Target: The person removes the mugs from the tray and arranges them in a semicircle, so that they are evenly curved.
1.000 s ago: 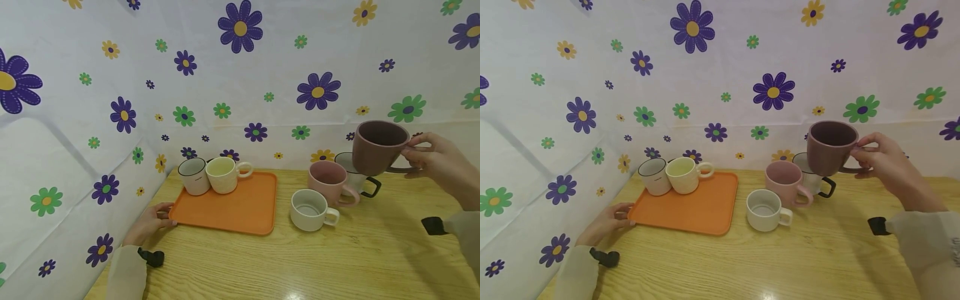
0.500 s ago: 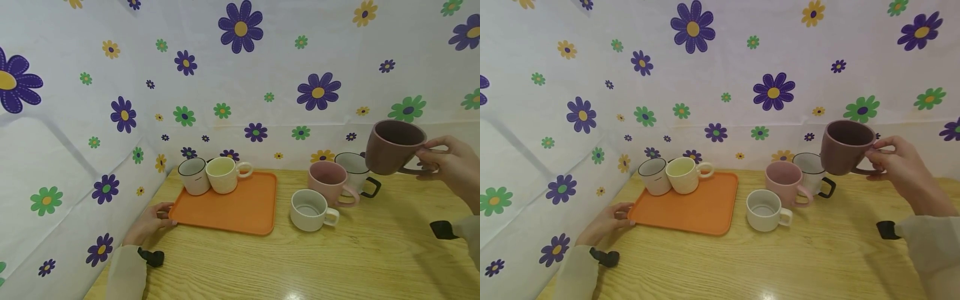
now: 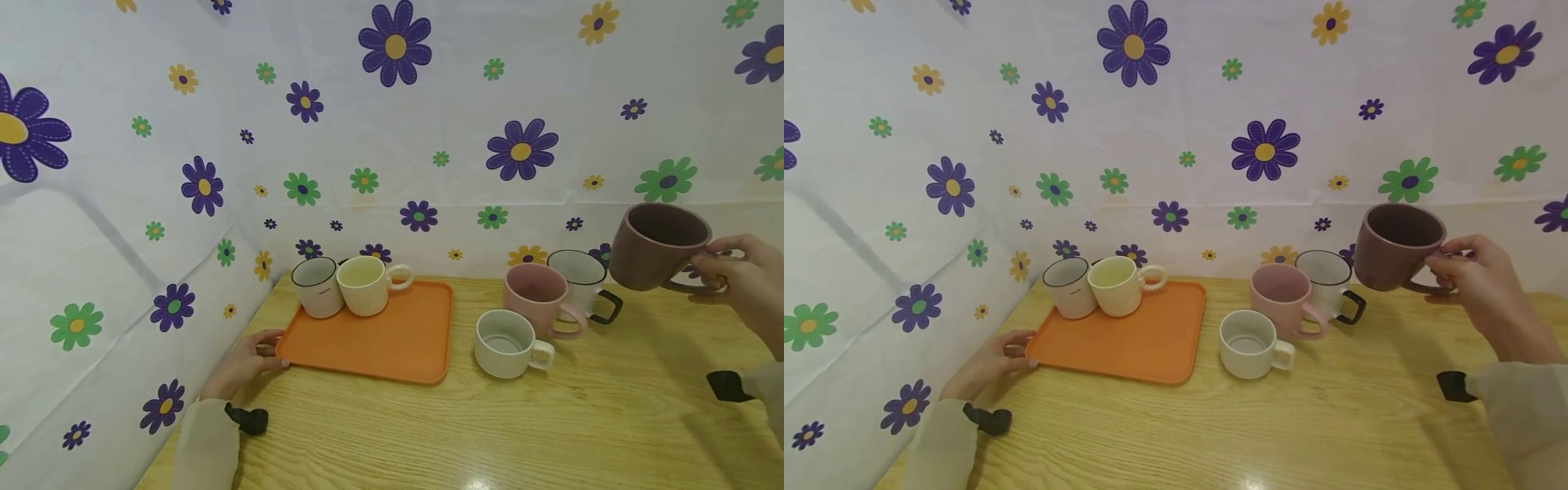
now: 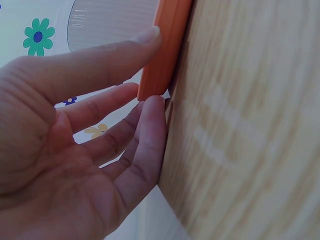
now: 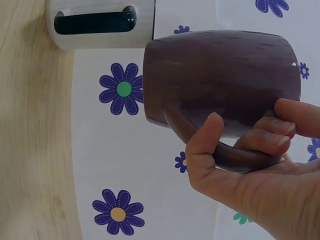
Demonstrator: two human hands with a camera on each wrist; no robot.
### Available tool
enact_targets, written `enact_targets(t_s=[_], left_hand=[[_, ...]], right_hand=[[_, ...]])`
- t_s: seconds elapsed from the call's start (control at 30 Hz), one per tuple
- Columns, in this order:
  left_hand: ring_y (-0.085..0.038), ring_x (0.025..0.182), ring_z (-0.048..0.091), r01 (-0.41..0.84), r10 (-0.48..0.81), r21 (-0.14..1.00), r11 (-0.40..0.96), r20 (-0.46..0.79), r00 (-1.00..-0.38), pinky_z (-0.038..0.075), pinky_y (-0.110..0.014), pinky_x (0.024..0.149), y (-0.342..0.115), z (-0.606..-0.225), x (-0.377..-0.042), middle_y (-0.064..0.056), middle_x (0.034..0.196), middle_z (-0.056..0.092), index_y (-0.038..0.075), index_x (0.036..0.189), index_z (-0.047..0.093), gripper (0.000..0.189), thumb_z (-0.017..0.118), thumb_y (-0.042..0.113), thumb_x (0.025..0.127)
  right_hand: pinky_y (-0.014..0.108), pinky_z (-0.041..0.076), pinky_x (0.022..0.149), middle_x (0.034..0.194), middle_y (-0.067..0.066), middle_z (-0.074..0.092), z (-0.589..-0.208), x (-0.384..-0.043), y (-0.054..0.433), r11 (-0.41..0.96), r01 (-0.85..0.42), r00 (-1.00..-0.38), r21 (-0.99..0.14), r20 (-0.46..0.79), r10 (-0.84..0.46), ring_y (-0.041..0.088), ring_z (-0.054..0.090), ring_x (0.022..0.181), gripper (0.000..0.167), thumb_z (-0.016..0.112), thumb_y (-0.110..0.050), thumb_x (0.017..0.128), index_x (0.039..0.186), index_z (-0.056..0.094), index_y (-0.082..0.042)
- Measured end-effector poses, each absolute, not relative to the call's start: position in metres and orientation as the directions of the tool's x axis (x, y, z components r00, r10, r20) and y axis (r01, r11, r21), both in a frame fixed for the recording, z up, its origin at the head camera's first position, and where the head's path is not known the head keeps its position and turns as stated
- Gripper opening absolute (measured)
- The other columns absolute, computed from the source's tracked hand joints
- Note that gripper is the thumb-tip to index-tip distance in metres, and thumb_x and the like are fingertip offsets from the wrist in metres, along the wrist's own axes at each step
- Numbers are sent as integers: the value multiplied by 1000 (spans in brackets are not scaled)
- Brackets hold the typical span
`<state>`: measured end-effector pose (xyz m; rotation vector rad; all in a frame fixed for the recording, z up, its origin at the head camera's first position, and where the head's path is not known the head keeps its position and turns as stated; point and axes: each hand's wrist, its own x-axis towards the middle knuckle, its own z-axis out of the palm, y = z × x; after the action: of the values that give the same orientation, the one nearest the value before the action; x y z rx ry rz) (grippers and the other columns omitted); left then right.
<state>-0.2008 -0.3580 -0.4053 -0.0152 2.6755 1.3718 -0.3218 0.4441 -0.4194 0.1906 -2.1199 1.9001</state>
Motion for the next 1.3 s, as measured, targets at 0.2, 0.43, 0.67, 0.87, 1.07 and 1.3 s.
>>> enact_targets(t_s=[0.2,0.43,0.67,0.87,1.07,1.3], left_hand=[[-41,116,59,-74,48,806,587,-126,-991,53,-38,90,-359,-407,-202,-31,134,52,-11,146,43,69,77,5,88],[-42,117,59,-83,44,806,586,-134,-990,53,-41,91,-356,-407,-202,-31,134,52,-11,146,44,69,77,5,88],[-43,119,57,-85,45,806,586,-137,-990,53,-42,93,-355,-406,-202,-32,135,51,-11,146,43,69,77,4,88],[-41,116,59,-75,49,804,590,-129,-990,53,-40,91,-355,-406,-201,-31,134,51,-10,146,43,69,77,4,88],[-40,115,59,-67,55,804,591,-123,-991,52,-38,89,-356,-406,-201,-31,134,51,-10,146,43,70,78,6,88],[-41,117,59,-70,44,794,603,-120,-992,52,-40,90,-359,-405,-200,-32,135,52,-10,146,44,69,78,6,88]], right_hand=[[31,56,51,72,2,48,-375,-271,386,-39,-274,-961,-961,272,57,14,41,57,18,56,2,101,110,44,-8],[27,56,55,66,3,34,-344,-232,340,34,-189,-982,-981,189,9,17,36,58,20,46,5,103,85,46,-4],[28,57,57,71,2,35,-356,-234,340,111,-95,-995,-989,98,22,15,38,62,11,48,-2,105,101,38,-2],[29,57,59,74,2,37,-360,-237,340,303,-51,-998,-952,63,30,14,40,63,7,44,-5,106,104,39,0],[31,55,60,68,2,30,-365,-242,341,289,-22,-998,-957,2,-69,17,35,59,34,40,-1,106,74,48,-7],[33,59,68,72,1,37,-366,-242,338,296,21,-992,-955,-57,-112,17,40,63,34,39,-6,108,75,48,-7]])
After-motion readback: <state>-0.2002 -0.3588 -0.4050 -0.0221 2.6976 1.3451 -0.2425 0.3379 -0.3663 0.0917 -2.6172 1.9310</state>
